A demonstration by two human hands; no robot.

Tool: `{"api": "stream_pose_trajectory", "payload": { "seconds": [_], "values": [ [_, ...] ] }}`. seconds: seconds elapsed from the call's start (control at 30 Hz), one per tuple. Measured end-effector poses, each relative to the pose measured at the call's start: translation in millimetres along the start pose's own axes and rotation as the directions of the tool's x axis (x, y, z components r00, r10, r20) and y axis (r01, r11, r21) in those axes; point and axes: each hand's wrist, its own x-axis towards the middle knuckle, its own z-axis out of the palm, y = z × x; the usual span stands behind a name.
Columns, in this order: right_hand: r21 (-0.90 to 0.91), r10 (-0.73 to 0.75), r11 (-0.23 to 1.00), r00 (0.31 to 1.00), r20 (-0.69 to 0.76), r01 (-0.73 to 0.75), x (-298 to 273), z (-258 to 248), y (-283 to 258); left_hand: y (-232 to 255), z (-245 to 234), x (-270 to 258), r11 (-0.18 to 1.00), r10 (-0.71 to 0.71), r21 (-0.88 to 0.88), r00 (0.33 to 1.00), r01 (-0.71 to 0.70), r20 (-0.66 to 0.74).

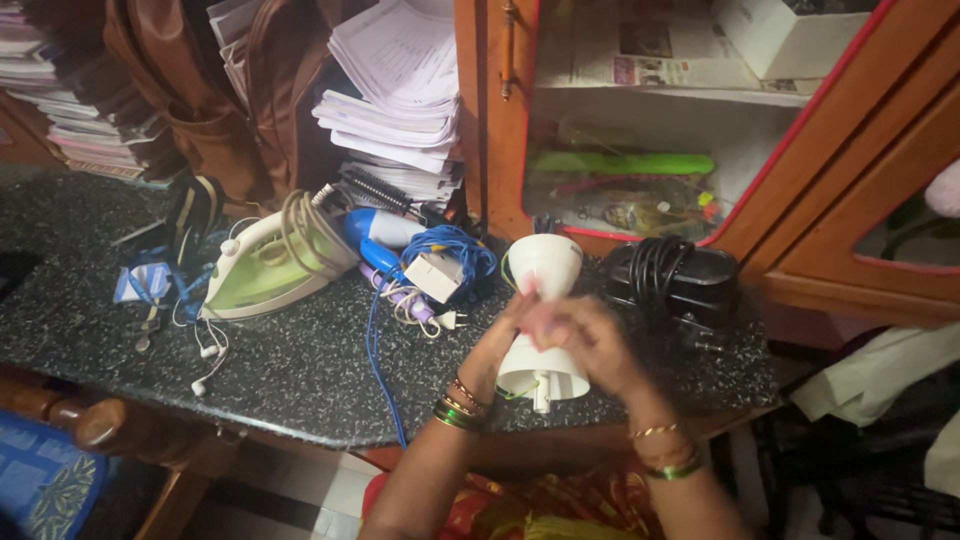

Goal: The person wipes a white dual lamp fixture with a pink cloth, then wipes a purple hair straightener and a blue hairdryer. The person places the cleaned items on the countertop.

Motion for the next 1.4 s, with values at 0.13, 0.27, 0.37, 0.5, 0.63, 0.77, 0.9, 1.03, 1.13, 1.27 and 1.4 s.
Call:
{"api": "stream_pose_trajectory", "payload": {
  "seconds": [0.13,0.27,0.37,0.5,0.63,0.77,0.9,1.03,1.13,1.27,1.4],
  "values": [
    [-0.488,-0.343,0.788,0.926,0.159,0.376,-12.9,28.9,-11.9,6.0,-14.5,0.6,0.982,-0.052,0.187,0.983,0.018,0.177],
    [-0.014,-0.225,0.974,0.973,0.043,0.226,-27.0,21.3,8.9,6.1,7.0,-12.6,0.996,0.037,0.082,0.999,-0.039,0.031],
    [0.206,0.036,0.978,0.999,-0.032,-0.029,-55.1,18.7,27.7,12.0,29.2,-25.3,0.992,0.121,0.040,0.993,-0.121,0.008],
    [0.304,0.430,0.870,0.899,-0.086,-0.387,-73.2,9.3,52.6,23.3,47.2,-38.0,0.996,0.064,0.053,0.997,-0.065,0.033],
    [0.412,0.486,0.844,0.816,-0.314,-0.344,-50.4,-15.8,48.3,28.4,54.2,-43.0,0.993,0.039,0.103,0.983,-0.058,0.177],
    [-0.169,-0.144,0.983,0.881,-0.451,0.074,-10.9,-17.7,4.8,24.6,46.7,-44.6,0.995,-0.042,0.103,0.959,0.013,0.279],
    [-0.736,-0.419,0.666,0.877,-0.235,0.121,23.7,21.5,-20.5,12.9,32.5,-38.5,0.999,0.006,0.037,0.950,-0.019,0.312],
    [-0.746,-0.508,0.655,0.798,-0.323,0.116,31.9,29.3,11.7,7.3,27.6,-24.0,0.989,0.145,-0.037,0.933,-0.140,0.329],
    [0.329,0.326,0.914,0.912,-0.249,-0.237,24.8,33.0,59.8,10.8,33.8,-19.4,0.987,0.158,-0.058,0.952,-0.148,0.261],
    [0.722,0.339,0.679,0.929,-0.148,-0.133,6.7,31.5,110.0,21.5,43.7,-34.7,0.999,0.033,0.020,0.942,-0.042,0.334],
    [0.816,0.423,0.547,0.903,-0.076,-0.187,0.2,21.9,130.0,23.1,48.8,-44.0,0.994,-0.085,0.096,0.945,0.057,0.317]
  ]
}}
